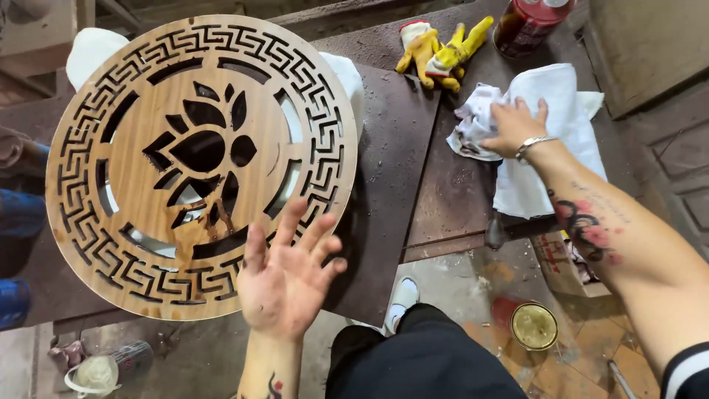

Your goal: Cleaning and polishing a circular decorative wood carving with a lotus design using a cloth and a screwdriver.

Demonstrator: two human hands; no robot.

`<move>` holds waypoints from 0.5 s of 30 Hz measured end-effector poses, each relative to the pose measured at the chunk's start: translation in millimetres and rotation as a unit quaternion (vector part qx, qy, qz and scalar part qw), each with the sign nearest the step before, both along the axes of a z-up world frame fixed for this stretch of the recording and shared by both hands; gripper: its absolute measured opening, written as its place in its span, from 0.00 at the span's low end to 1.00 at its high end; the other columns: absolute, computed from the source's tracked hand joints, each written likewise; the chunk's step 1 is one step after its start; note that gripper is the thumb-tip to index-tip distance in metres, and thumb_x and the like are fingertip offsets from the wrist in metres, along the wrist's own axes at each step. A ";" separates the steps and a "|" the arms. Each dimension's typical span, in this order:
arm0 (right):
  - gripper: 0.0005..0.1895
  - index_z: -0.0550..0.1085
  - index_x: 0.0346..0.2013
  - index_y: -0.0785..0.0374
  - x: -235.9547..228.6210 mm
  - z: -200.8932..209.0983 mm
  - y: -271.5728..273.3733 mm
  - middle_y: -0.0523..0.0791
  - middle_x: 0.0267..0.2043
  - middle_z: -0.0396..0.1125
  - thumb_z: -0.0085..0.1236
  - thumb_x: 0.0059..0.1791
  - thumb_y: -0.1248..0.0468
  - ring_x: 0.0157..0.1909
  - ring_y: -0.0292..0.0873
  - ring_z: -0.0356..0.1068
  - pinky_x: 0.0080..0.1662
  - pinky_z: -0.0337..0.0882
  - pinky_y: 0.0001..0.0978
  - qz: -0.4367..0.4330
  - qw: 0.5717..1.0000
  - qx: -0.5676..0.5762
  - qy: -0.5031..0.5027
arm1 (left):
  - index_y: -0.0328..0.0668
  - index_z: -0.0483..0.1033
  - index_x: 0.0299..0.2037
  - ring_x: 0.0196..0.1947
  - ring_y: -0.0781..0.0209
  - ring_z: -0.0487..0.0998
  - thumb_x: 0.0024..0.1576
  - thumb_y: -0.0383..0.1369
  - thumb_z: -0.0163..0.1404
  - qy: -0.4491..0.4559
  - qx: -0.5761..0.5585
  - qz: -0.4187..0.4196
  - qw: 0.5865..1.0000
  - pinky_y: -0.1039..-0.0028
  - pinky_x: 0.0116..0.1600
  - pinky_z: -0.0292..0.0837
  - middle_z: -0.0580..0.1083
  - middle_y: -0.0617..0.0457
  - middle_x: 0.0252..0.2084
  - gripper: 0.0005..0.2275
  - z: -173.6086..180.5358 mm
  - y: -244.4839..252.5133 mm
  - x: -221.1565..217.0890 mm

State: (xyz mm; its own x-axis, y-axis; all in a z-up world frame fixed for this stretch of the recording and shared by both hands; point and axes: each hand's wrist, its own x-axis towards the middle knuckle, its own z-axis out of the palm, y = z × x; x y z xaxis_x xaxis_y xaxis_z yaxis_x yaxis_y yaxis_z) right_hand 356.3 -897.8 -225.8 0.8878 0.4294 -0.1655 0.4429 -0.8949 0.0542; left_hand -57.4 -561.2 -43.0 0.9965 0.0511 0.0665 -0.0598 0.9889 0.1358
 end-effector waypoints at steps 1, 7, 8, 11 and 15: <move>0.36 0.70 0.55 0.59 -3.8 -2.9 1.1 0.50 0.65 0.67 0.64 0.40 0.42 0.76 0.62 0.51 0.65 0.37 0.81 0.000 1.000 0.001 -0.001 | 0.39 0.63 0.69 0.54 0.43 0.74 0.70 0.49 0.35 -0.001 0.001 0.000 1.000 0.55 0.55 0.73 0.69 0.32 0.60 0.25 -1.9 0.5 -1.8; 0.14 0.82 0.43 0.49 -13.2 -0.1 6.1 0.44 0.51 0.70 0.49 0.52 0.54 0.59 0.49 0.61 0.67 0.39 0.60 0.026 0.988 -0.018 -0.154 | 0.33 0.68 0.62 0.45 0.45 0.76 0.69 0.47 0.36 0.094 0.033 0.024 0.995 0.58 0.47 0.74 0.74 0.34 0.50 0.24 1.2 -1.3 -14.2; 0.14 0.79 0.40 0.63 -12.5 6.7 6.5 0.52 0.54 0.68 0.51 0.50 0.56 0.59 0.55 0.62 0.63 0.51 0.53 0.016 0.977 0.175 -0.119 | 0.32 0.71 0.59 0.43 0.47 0.77 0.69 0.45 0.38 0.110 0.067 0.039 0.991 0.60 0.46 0.74 0.75 0.35 0.47 0.21 3.8 -2.0 -15.3; 0.13 0.75 0.37 0.69 -19.5 41.2 3.9 0.51 0.44 0.67 0.52 0.50 0.60 0.43 0.46 0.63 0.45 0.63 0.32 -0.141 0.794 0.587 0.077 | 0.30 0.71 0.57 0.40 0.49 0.77 0.68 0.40 0.40 0.133 0.116 0.055 0.983 0.63 0.44 0.75 0.75 0.35 0.44 0.19 -1.9 -1.9 -17.1; 0.12 0.70 0.43 0.68 -75.8 113.6 9.6 0.41 0.38 0.68 0.48 0.49 0.63 0.39 0.33 0.70 0.43 0.76 0.21 -0.312 0.368 0.808 0.338 | 0.29 0.70 0.57 0.36 0.51 0.78 0.65 0.37 0.39 0.202 0.199 0.048 0.958 0.66 0.39 0.75 0.76 0.37 0.41 0.18 -9.9 -7.3 -11.0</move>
State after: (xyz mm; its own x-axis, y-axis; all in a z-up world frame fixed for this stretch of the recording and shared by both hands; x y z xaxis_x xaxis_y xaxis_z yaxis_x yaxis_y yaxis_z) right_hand 280.4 -888.3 -112.3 0.8877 0.1984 -0.4155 -0.4523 0.5443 -0.7065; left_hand -68.4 -568.5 -52.9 0.9368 0.1946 -0.2908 -0.0109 0.8470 0.5316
